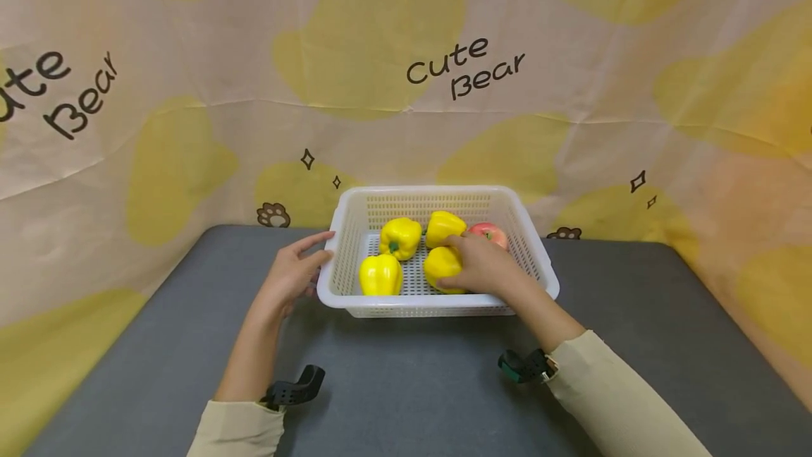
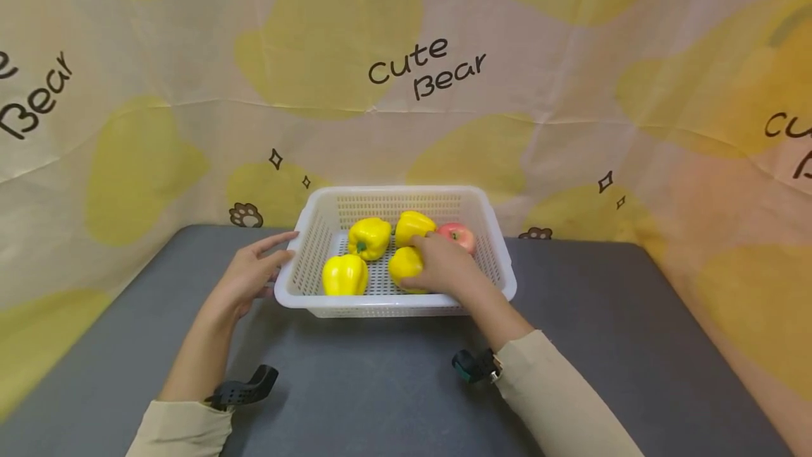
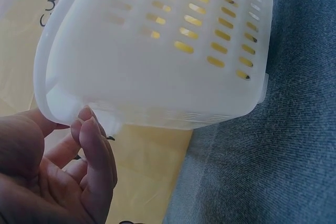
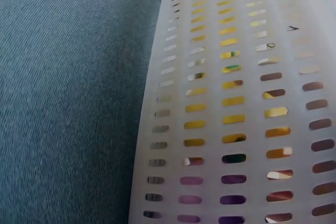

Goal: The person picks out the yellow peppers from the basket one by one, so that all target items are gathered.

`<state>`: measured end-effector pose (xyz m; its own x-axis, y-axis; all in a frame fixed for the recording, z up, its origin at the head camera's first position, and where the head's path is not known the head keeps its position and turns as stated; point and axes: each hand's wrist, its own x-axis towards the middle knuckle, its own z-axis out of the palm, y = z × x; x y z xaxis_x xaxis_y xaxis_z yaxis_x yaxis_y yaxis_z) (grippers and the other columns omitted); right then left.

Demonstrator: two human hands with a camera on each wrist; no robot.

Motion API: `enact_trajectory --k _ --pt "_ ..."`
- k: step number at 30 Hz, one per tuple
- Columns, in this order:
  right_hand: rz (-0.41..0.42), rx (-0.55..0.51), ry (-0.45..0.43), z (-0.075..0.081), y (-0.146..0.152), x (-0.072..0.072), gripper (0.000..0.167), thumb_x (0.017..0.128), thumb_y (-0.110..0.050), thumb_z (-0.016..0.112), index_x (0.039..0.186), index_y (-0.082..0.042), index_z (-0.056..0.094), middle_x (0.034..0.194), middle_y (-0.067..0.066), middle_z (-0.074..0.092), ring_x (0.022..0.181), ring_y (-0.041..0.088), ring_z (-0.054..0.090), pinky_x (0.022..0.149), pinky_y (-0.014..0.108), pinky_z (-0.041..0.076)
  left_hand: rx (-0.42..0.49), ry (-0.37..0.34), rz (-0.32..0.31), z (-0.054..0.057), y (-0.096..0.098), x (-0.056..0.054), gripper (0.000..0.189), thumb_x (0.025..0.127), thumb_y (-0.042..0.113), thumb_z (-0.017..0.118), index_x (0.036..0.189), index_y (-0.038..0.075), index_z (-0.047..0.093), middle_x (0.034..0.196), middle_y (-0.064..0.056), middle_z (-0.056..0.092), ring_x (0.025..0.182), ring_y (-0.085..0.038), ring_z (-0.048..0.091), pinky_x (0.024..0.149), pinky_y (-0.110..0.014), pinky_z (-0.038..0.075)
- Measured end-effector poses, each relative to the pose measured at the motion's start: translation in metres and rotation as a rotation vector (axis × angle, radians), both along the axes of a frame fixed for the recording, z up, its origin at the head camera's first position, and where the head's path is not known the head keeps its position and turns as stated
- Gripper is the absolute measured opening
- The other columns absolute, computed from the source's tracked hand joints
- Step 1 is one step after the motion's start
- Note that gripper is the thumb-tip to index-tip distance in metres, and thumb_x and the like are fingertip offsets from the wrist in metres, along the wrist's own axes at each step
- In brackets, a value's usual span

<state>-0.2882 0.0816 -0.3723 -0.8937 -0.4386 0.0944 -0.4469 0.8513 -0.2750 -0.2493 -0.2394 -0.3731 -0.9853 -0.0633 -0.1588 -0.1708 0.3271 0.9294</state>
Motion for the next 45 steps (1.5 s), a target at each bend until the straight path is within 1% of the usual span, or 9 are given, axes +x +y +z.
enact_trajectory --k 4,9,12,16,24,32,37,40,45 --pt "-0.058 -0.071 0.036 0.001 0.001 0.002 0.062 0.076 -0.047 0.079 0.121 -0.006 0.067 0.105 0.008 0.07 0.09 0.022 0.061 0.081 0.039 0.051 -0.01 -0.003 0.002 -0.001 0.0 -0.001 0.05 0.1 0.029 0.058 0.149 0.024 0.051 0.124 -0.021 0.069 0.071 -0.014 0.069 0.056 -0.027 0.051" --pt "-0.065 -0.092 -0.057 0.0 0.003 0.0 0.045 0.081 -0.039 0.075 0.108 -0.004 0.069 0.091 0.005 0.069 0.078 0.018 0.059 0.076 0.034 0.05 -0.015 0.001 0.002 -0.001 0.001 -0.001 0.05 0.101 0.03 0.058 0.149 0.024 0.051 0.126 -0.021 0.068 0.072 -0.014 0.07 0.054 -0.025 0.05" --pt "0.0 -0.046 -0.139 -0.001 0.003 -0.002 0.046 0.087 -0.041 0.071 0.116 -0.005 0.068 0.099 0.005 0.072 0.081 0.016 0.061 0.082 0.036 0.054 -0.014 0.003 0.004 -0.001 0.0 -0.001 0.05 0.101 0.029 0.057 0.15 0.024 0.05 0.126 -0.022 0.068 0.072 -0.014 0.07 0.054 -0.025 0.05" --pt "0.082 0.012 -0.196 -0.001 0.003 -0.002 0.055 0.091 -0.048 0.067 0.13 -0.009 0.065 0.118 0.006 0.072 0.093 0.017 0.063 0.096 0.042 0.054 -0.009 -0.004 0.002 0.0 0.0 -0.001 0.05 0.101 0.029 0.058 0.15 0.024 0.05 0.124 -0.02 0.069 0.072 -0.013 0.07 0.056 -0.027 0.052" --pt "0.119 0.008 -0.205 0.002 0.002 -0.003 0.048 0.092 -0.045 0.064 0.127 -0.012 0.066 0.117 0.005 0.073 0.094 0.017 0.063 0.096 0.042 0.053 0.005 0.0 -0.001 0.002 -0.001 0.001 0.05 0.101 0.029 0.058 0.15 0.023 0.05 0.123 -0.021 0.068 0.072 -0.013 0.07 0.057 -0.026 0.054" --pt "0.185 -0.079 -0.182 0.003 0.004 0.0 0.049 0.092 -0.037 0.064 0.132 -0.008 0.064 0.127 0.009 0.069 0.104 0.022 0.062 0.103 0.046 0.05 0.023 -0.003 -0.009 0.001 -0.001 0.001 0.05 0.101 0.028 0.058 0.15 0.022 0.049 0.124 -0.021 0.068 0.072 -0.013 0.071 0.058 -0.026 0.055" --pt "0.183 -0.166 -0.176 0.003 0.004 0.003 0.049 0.092 -0.037 0.064 0.133 -0.011 0.064 0.133 0.008 0.066 0.114 0.024 0.06 0.108 0.05 0.046 0.019 -0.001 -0.008 0.001 0.0 0.001 0.05 0.101 0.029 0.058 0.15 0.022 0.049 0.129 -0.023 0.066 0.075 -0.014 0.072 0.06 -0.027 0.056" --pt "0.158 -0.209 -0.112 0.004 0.005 0.006 0.048 0.091 -0.037 0.065 0.132 -0.011 0.064 0.134 0.009 0.065 0.117 0.026 0.06 0.105 0.05 0.047 0.016 0.003 -0.01 0.0 0.0 0.001 0.051 0.101 0.029 0.058 0.15 0.022 0.05 0.131 -0.023 0.065 0.076 -0.014 0.073 0.061 -0.028 0.057" --pt "0.106 -0.297 0.049 0.006 0.008 0.013 0.044 0.089 -0.036 0.068 0.128 -0.015 0.067 0.131 0.01 0.064 0.108 0.027 0.06 0.089 0.044 0.05 0.013 0.007 -0.012 0.001 -0.001 0.002 0.051 0.1 0.03 0.059 0.15 0.022 0.05 0.128 -0.022 0.067 0.075 -0.014 0.072 0.059 -0.028 0.057"
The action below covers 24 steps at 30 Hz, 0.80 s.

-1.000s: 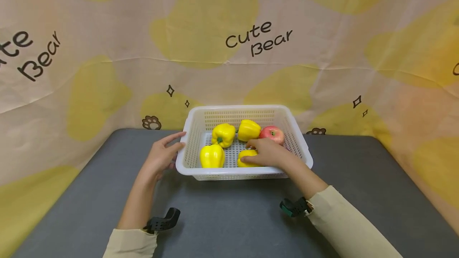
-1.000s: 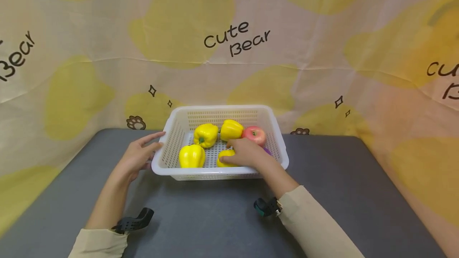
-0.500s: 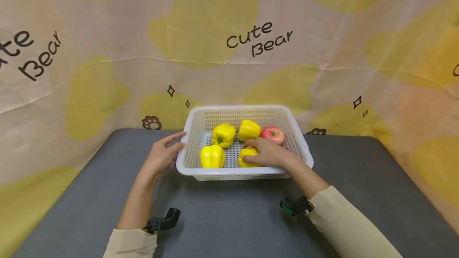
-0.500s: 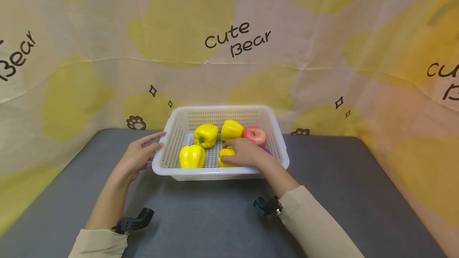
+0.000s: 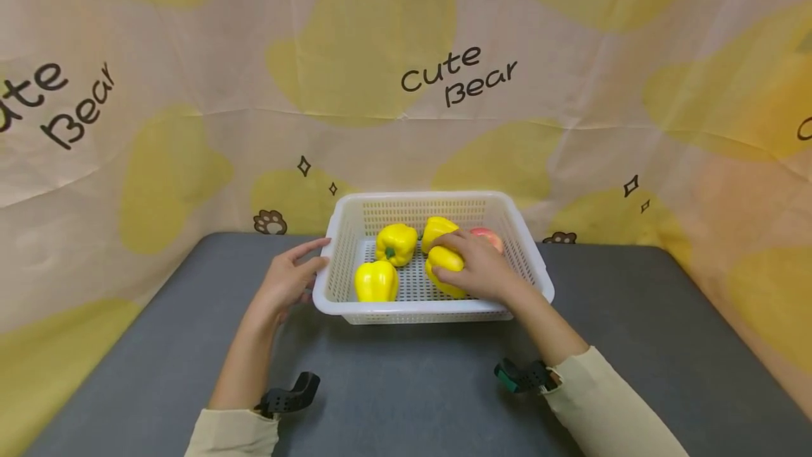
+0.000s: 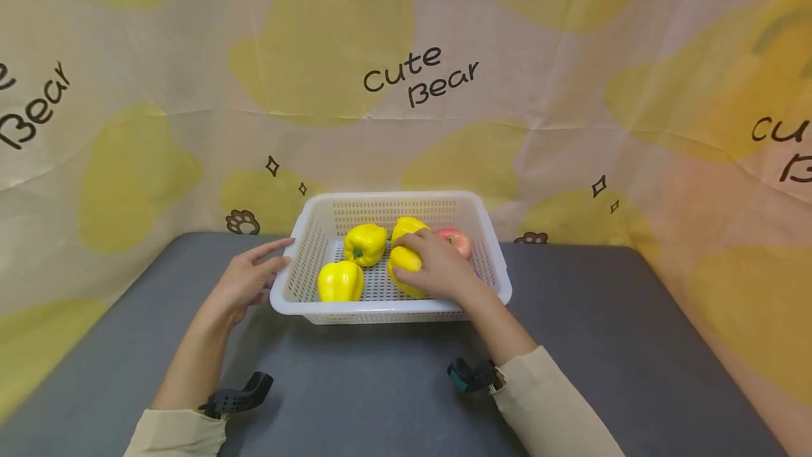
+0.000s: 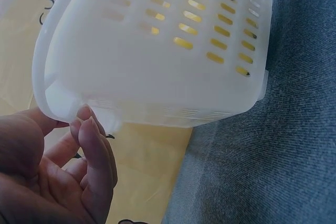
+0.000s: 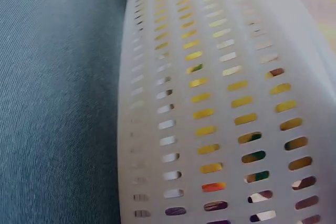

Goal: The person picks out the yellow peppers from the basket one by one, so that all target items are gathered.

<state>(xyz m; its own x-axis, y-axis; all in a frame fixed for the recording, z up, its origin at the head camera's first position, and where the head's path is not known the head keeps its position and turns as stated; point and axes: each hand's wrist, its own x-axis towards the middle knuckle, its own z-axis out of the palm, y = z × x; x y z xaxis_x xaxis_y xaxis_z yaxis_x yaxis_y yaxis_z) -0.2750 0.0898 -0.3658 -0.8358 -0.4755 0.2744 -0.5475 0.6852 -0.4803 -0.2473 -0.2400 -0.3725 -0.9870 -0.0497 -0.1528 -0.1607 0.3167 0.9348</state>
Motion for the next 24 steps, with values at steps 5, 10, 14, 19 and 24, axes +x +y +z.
enact_trajectory --k 5,10,14,19,24 --pt "-0.048 -0.176 0.078 0.003 0.012 0.005 0.041 0.089 -0.032 0.07 0.126 -0.014 0.067 0.13 0.008 0.065 0.108 0.025 0.058 0.084 0.039 0.047 0.003 -0.003 -0.007 -0.001 0.001 -0.001 0.051 0.101 0.03 0.059 0.15 0.022 0.05 0.124 -0.021 0.068 0.073 -0.014 0.071 0.058 -0.029 0.056" --pt "-0.139 -0.364 -0.024 0.016 0.029 0.015 0.043 0.093 -0.03 0.069 0.132 -0.014 0.062 0.125 0.011 0.063 0.1 0.025 0.056 0.081 0.034 0.05 -0.013 -0.006 -0.004 -0.002 0.002 -0.002 0.05 0.101 0.029 0.058 0.15 0.021 0.05 0.118 -0.019 0.07 0.068 -0.015 0.068 0.058 -0.03 0.056" --pt "-0.211 -0.493 -0.111 0.034 0.048 0.026 0.043 0.099 -0.031 0.062 0.139 -0.015 0.055 0.12 0.016 0.058 0.096 0.027 0.055 0.077 0.025 0.053 -0.019 -0.008 -0.004 -0.003 0.002 -0.003 0.05 0.101 0.03 0.058 0.15 0.022 0.05 0.118 -0.019 0.07 0.069 -0.015 0.068 0.058 -0.028 0.055" --pt "-0.285 -0.569 -0.036 0.054 0.073 0.035 0.044 0.101 -0.031 0.059 0.141 -0.013 0.054 0.12 0.006 0.056 0.096 0.019 0.055 0.076 0.017 0.053 -0.017 -0.011 -0.006 -0.003 0.001 -0.003 0.051 0.101 0.029 0.058 0.15 0.022 0.049 0.111 -0.015 0.072 0.069 -0.014 0.068 0.057 -0.028 0.054" --pt "-0.363 -0.681 0.037 0.058 0.095 0.032 0.041 0.101 -0.027 0.06 0.139 -0.013 0.057 0.114 -0.01 0.055 0.094 0.011 0.056 0.076 0.012 0.052 -0.031 -0.014 -0.002 -0.003 0.0 -0.003 0.05 0.101 0.03 0.058 0.15 0.023 0.05 0.099 -0.008 0.073 0.066 -0.013 0.065 0.055 -0.027 0.051"
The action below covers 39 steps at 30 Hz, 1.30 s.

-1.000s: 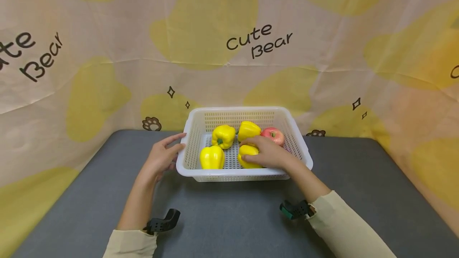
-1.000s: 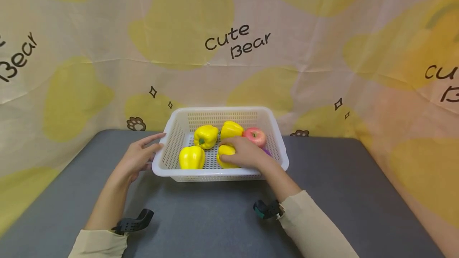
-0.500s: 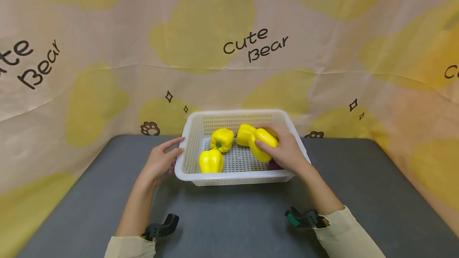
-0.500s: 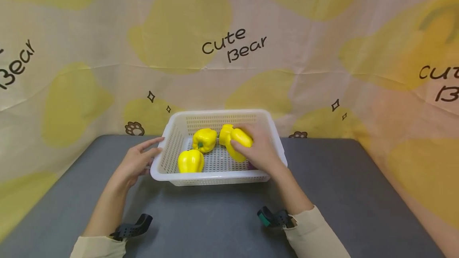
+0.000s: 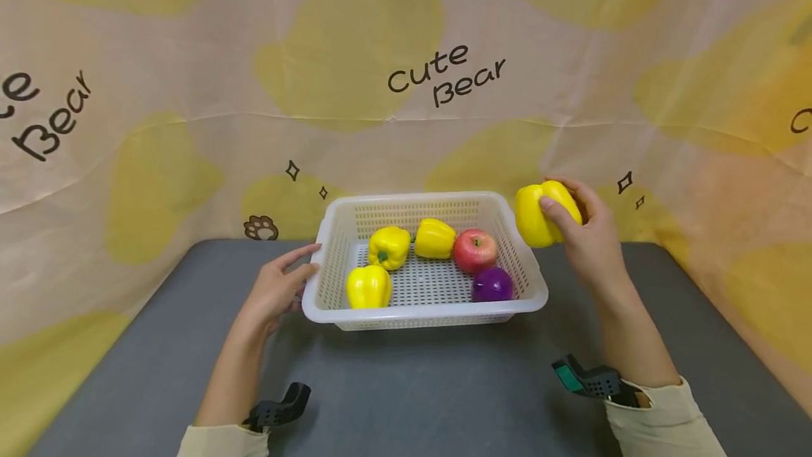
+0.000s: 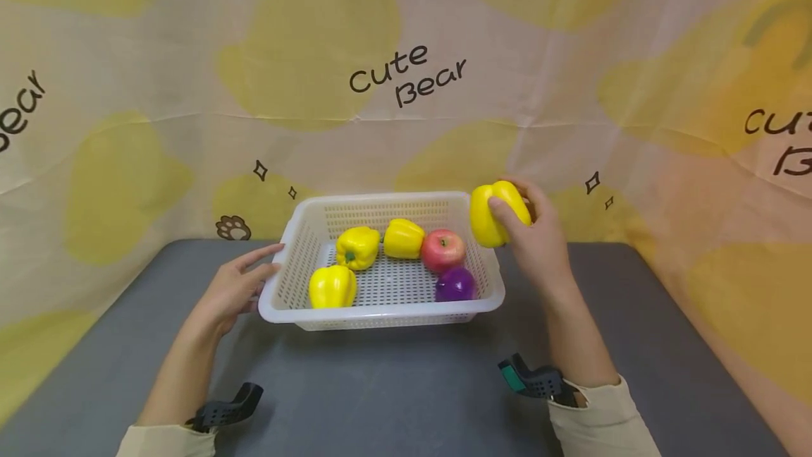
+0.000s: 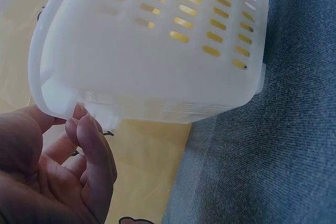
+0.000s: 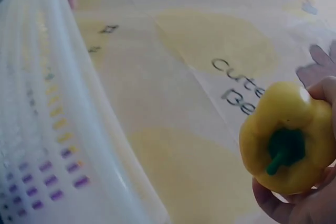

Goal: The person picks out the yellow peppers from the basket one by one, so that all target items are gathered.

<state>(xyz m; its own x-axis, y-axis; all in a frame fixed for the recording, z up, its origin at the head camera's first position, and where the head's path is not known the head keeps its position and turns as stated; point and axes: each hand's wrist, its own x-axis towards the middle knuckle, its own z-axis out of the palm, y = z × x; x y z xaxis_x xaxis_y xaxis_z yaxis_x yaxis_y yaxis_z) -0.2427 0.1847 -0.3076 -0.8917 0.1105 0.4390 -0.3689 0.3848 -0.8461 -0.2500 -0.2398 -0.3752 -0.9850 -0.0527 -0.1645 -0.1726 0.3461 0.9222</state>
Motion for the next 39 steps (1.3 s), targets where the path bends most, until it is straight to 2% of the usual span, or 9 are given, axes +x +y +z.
enact_trajectory --k 4,7,12,15,20,27,33,36,39 --pt "-0.069 -0.026 -0.022 -0.002 0.011 -0.004 0.043 0.101 -0.032 0.06 0.139 -0.013 0.059 0.114 -0.015 0.057 0.093 0.01 0.058 0.075 0.012 0.052 -0.005 0.0 -0.001 -0.001 -0.001 0.0 0.05 0.101 0.03 0.057 0.15 0.023 0.05 0.106 -0.011 0.072 0.068 -0.014 0.066 0.056 -0.027 0.051" --pt "-0.132 -0.028 -0.082 -0.007 0.018 -0.009 0.048 0.1 -0.037 0.06 0.141 -0.01 0.058 0.115 -0.014 0.057 0.092 0.008 0.058 0.074 0.01 0.052 -0.011 0.0 -0.001 -0.001 -0.001 -0.001 0.05 0.101 0.03 0.057 0.151 0.023 0.049 0.114 -0.016 0.07 0.07 -0.014 0.067 0.058 -0.028 0.053" --pt "-0.245 -0.034 -0.204 -0.019 0.027 -0.021 0.058 0.097 -0.043 0.063 0.143 -0.009 0.056 0.129 0.004 0.058 0.094 0.009 0.054 0.072 0.008 0.049 -0.014 -0.001 -0.002 0.0 -0.001 -0.001 0.05 0.102 0.029 0.056 0.151 0.023 0.049 0.116 -0.017 0.07 0.07 -0.015 0.068 0.058 -0.028 0.053" --pt "-0.279 0.027 -0.24 -0.028 0.031 -0.027 0.061 0.094 -0.046 0.066 0.141 -0.009 0.058 0.137 0.015 0.056 0.097 0.015 0.054 0.067 0.009 0.048 -0.013 0.002 -0.001 0.0 -0.001 -0.001 0.05 0.102 0.03 0.056 0.151 0.023 0.049 0.117 -0.017 0.07 0.07 -0.015 0.068 0.058 -0.027 0.053" --pt "-0.272 0.139 -0.24 -0.039 0.031 -0.034 0.061 0.091 -0.048 0.068 0.137 -0.008 0.061 0.136 0.022 0.058 0.105 0.029 0.056 0.067 0.013 0.046 -0.019 0.0 -0.003 0.0 0.0 -0.001 0.051 0.102 0.031 0.056 0.151 0.023 0.048 0.116 -0.015 0.071 0.07 -0.013 0.068 0.057 -0.028 0.053" --pt "-0.25 0.2 -0.211 -0.046 0.029 -0.035 0.057 0.091 -0.048 0.069 0.135 -0.012 0.065 0.127 0.017 0.065 0.099 0.024 0.053 0.072 0.02 0.045 -0.018 -0.003 -0.007 0.001 -0.001 -0.001 0.051 0.102 0.03 0.056 0.151 0.022 0.048 0.107 -0.01 0.072 0.069 -0.014 0.067 0.058 -0.028 0.054" --pt "-0.224 0.244 -0.274 -0.048 0.031 -0.036 0.063 0.096 -0.053 0.06 0.142 -0.01 0.059 0.117 0.023 0.063 0.09 0.027 0.054 0.065 0.023 0.049 -0.005 -0.007 -0.016 -0.001 -0.001 -0.001 0.052 0.102 0.03 0.056 0.153 0.021 0.046 0.114 -0.014 0.071 0.07 -0.014 0.068 0.059 -0.028 0.055" --pt "-0.182 0.265 -0.294 -0.047 0.032 -0.035 0.063 0.097 -0.049 0.06 0.145 -0.009 0.055 0.116 0.024 0.06 0.088 0.03 0.056 0.064 0.026 0.054 0.005 -0.009 -0.018 -0.002 0.0 -0.002 0.053 0.102 0.031 0.056 0.153 0.02 0.046 0.119 -0.016 0.07 0.071 -0.014 0.069 0.058 -0.028 0.055" --pt "-0.109 0.322 -0.312 -0.044 0.035 -0.034 0.062 0.099 -0.039 0.058 0.15 -0.006 0.048 0.12 0.025 0.058 0.092 0.032 0.056 0.067 0.027 0.053 0.007 -0.009 -0.019 -0.002 0.0 -0.002 0.053 0.102 0.031 0.056 0.153 0.02 0.046 0.116 -0.014 0.071 0.071 -0.013 0.068 0.058 -0.028 0.054"
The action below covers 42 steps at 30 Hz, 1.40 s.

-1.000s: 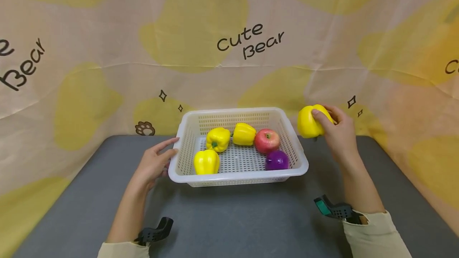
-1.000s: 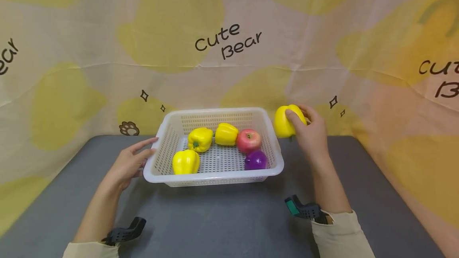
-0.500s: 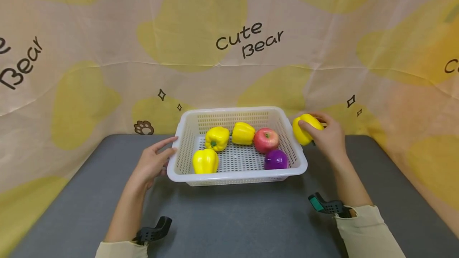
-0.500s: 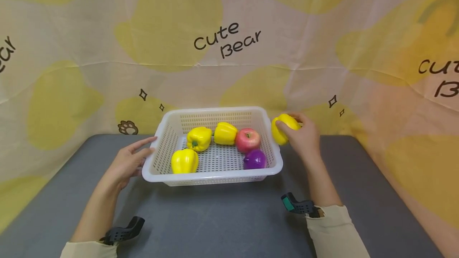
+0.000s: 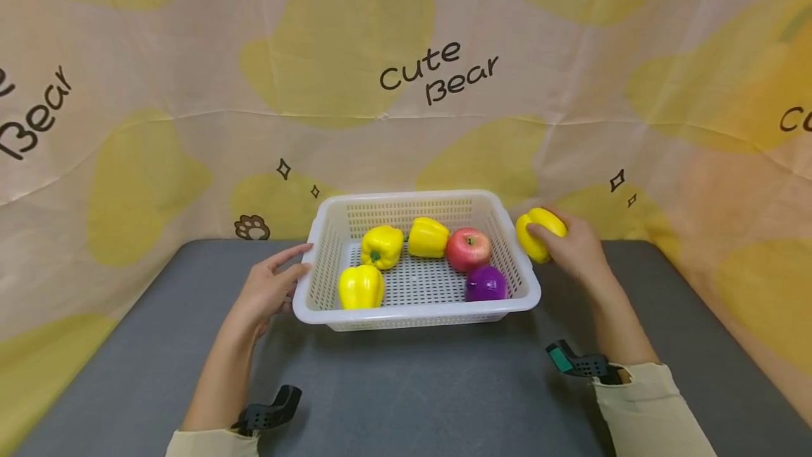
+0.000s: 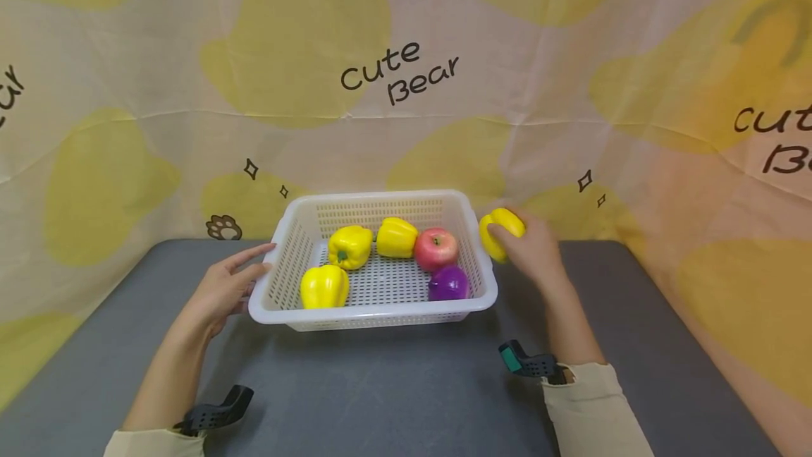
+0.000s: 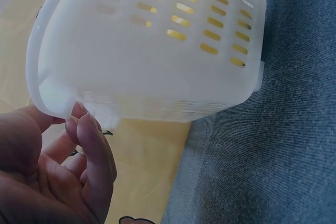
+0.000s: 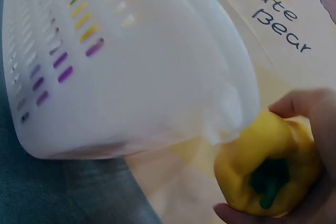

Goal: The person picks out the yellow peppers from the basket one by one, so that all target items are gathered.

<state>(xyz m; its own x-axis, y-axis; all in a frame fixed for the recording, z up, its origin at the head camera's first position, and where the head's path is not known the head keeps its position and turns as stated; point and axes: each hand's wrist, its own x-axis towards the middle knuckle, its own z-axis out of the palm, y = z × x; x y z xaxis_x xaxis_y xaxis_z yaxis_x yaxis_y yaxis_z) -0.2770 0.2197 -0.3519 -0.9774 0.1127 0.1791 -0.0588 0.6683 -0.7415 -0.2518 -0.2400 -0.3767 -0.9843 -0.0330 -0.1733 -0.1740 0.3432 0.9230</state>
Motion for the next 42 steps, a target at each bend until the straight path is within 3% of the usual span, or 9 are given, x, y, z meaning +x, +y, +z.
enact_trajectory --k 4,8,12,18,23,32,38,42 --pt "0.077 0.011 -0.05 0.004 0.003 0.001 0.066 0.099 -0.034 0.059 0.153 -0.003 0.036 0.134 0.026 0.05 0.106 0.035 0.051 0.078 0.03 0.049 -0.013 0.0 0.003 0.0 -0.001 0.0 0.051 0.103 0.031 0.056 0.152 0.022 0.047 0.118 -0.014 0.07 0.073 -0.014 0.069 0.059 -0.028 0.054" --pt "0.045 -0.014 -0.045 0.006 0.004 0.003 0.073 0.094 -0.04 0.067 0.147 -0.001 0.036 0.144 0.027 0.045 0.114 0.039 0.05 0.084 0.033 0.047 -0.011 -0.001 0.007 0.001 -0.001 0.001 0.051 0.102 0.03 0.056 0.152 0.022 0.047 0.121 -0.017 0.069 0.074 -0.015 0.07 0.06 -0.027 0.054" --pt "0.0 0.014 0.057 0.004 0.007 0.004 0.066 0.089 -0.037 0.074 0.138 0.0 0.05 0.133 0.025 0.055 0.106 0.035 0.053 0.078 0.029 0.046 0.004 -0.004 0.005 0.0 0.001 0.001 0.051 0.102 0.03 0.056 0.152 0.021 0.047 0.123 -0.018 0.068 0.075 -0.015 0.071 0.06 -0.027 0.055" --pt "0.012 0.063 0.165 0.001 0.014 0.004 0.052 0.088 -0.025 0.075 0.132 0.0 0.061 0.122 0.025 0.058 0.1 0.034 0.051 0.077 0.033 0.044 -0.003 0.005 -0.001 -0.001 0.002 0.0 0.051 0.102 0.031 0.056 0.152 0.021 0.047 0.126 -0.02 0.067 0.075 -0.015 0.07 0.061 -0.027 0.056" --pt "0.015 0.116 0.148 -0.001 0.019 0.004 0.058 0.084 -0.021 0.079 0.133 0.002 0.059 0.128 0.028 0.054 0.105 0.039 0.05 0.083 0.04 0.043 -0.01 0.006 0.002 0.0 0.003 0.0 0.051 0.102 0.031 0.056 0.152 0.022 0.047 0.127 -0.021 0.066 0.075 -0.015 0.07 0.061 -0.027 0.056" --pt "0.006 0.194 0.152 -0.006 0.021 -0.002 0.067 0.08 -0.028 0.085 0.134 0.003 0.059 0.124 0.028 0.057 0.104 0.039 0.05 0.082 0.041 0.041 -0.004 0.007 0.001 0.0 0.001 0.0 0.052 0.103 0.03 0.056 0.153 0.021 0.046 0.129 -0.021 0.066 0.076 -0.014 0.071 0.061 -0.028 0.057" --pt "0.055 0.279 0.111 -0.008 0.023 -0.004 0.07 0.084 -0.028 0.081 0.14 0.004 0.054 0.128 0.03 0.059 0.103 0.04 0.053 0.084 0.046 0.044 0.002 0.0 -0.001 0.0 0.001 0.0 0.052 0.102 0.03 0.056 0.153 0.021 0.046 0.128 -0.021 0.066 0.075 -0.015 0.07 0.061 -0.029 0.056" --pt "0.062 0.324 0.053 -0.009 0.023 -0.004 0.071 0.081 -0.03 0.082 0.137 0.003 0.053 0.122 0.027 0.063 0.097 0.038 0.056 0.081 0.046 0.049 -0.002 0.002 -0.006 0.0 0.0 0.001 0.053 0.102 0.031 0.056 0.153 0.021 0.046 0.127 -0.021 0.066 0.076 -0.015 0.07 0.061 -0.029 0.056"
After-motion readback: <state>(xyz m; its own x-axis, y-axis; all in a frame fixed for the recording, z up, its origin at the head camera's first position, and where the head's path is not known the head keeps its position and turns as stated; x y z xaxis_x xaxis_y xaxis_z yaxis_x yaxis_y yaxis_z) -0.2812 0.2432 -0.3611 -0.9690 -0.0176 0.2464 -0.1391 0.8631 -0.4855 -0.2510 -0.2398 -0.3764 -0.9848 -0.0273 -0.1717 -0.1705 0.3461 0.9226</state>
